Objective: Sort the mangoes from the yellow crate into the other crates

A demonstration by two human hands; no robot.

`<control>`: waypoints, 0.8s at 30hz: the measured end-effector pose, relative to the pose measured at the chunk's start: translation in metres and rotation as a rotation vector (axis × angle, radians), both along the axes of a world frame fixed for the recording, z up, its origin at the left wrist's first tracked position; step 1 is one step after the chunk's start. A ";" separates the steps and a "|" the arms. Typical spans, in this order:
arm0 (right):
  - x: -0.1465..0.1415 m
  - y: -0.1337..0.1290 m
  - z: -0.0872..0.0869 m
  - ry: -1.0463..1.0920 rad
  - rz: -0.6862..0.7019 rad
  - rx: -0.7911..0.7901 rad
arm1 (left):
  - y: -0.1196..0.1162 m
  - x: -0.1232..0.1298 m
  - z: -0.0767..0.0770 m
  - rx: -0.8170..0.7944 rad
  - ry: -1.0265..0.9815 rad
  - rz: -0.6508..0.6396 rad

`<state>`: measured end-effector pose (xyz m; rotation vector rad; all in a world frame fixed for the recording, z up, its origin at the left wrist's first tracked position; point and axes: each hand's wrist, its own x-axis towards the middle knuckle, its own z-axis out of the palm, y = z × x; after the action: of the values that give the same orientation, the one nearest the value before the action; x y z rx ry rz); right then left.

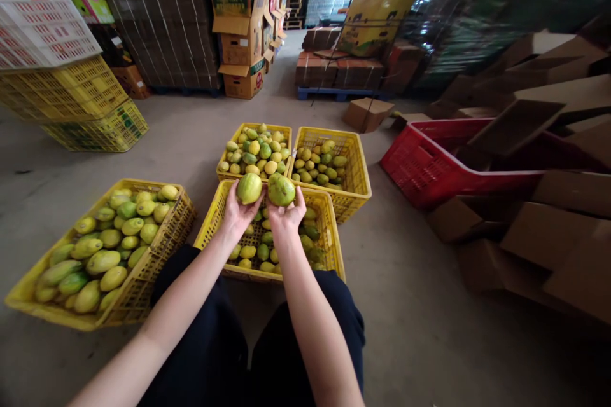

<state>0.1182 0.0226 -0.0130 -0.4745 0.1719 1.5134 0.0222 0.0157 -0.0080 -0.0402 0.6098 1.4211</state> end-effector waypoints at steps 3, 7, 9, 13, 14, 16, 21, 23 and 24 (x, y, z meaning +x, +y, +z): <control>0.002 -0.004 0.002 -0.012 0.044 0.123 | -0.004 -0.001 0.008 0.041 -0.055 -0.029; 0.002 -0.012 0.009 -0.032 0.130 0.216 | -0.009 -0.007 0.013 0.056 -0.202 -0.114; 0.000 -0.015 0.012 -0.034 0.157 0.247 | -0.010 -0.010 0.012 0.084 -0.242 -0.146; -0.002 -0.020 0.016 -0.013 0.131 0.293 | -0.010 -0.012 0.010 0.197 -0.206 -0.077; -0.002 -0.020 0.017 -0.003 0.132 0.298 | -0.010 -0.011 0.011 0.213 -0.201 -0.061; -0.002 -0.020 0.017 0.012 0.136 0.289 | -0.011 -0.010 0.012 0.235 -0.205 -0.043; -0.003 -0.017 0.015 0.025 0.107 0.197 | -0.012 -0.010 0.016 0.224 -0.166 -0.038; -0.001 -0.016 0.015 0.040 0.097 0.158 | -0.010 -0.012 0.013 0.190 -0.126 -0.033; 0.001 -0.016 0.015 0.048 0.094 0.142 | -0.008 -0.012 0.009 0.160 -0.098 -0.042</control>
<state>0.1193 0.0069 0.0017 -0.3365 0.0799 1.6176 0.0098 0.0080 0.0011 0.0292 0.4126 1.4141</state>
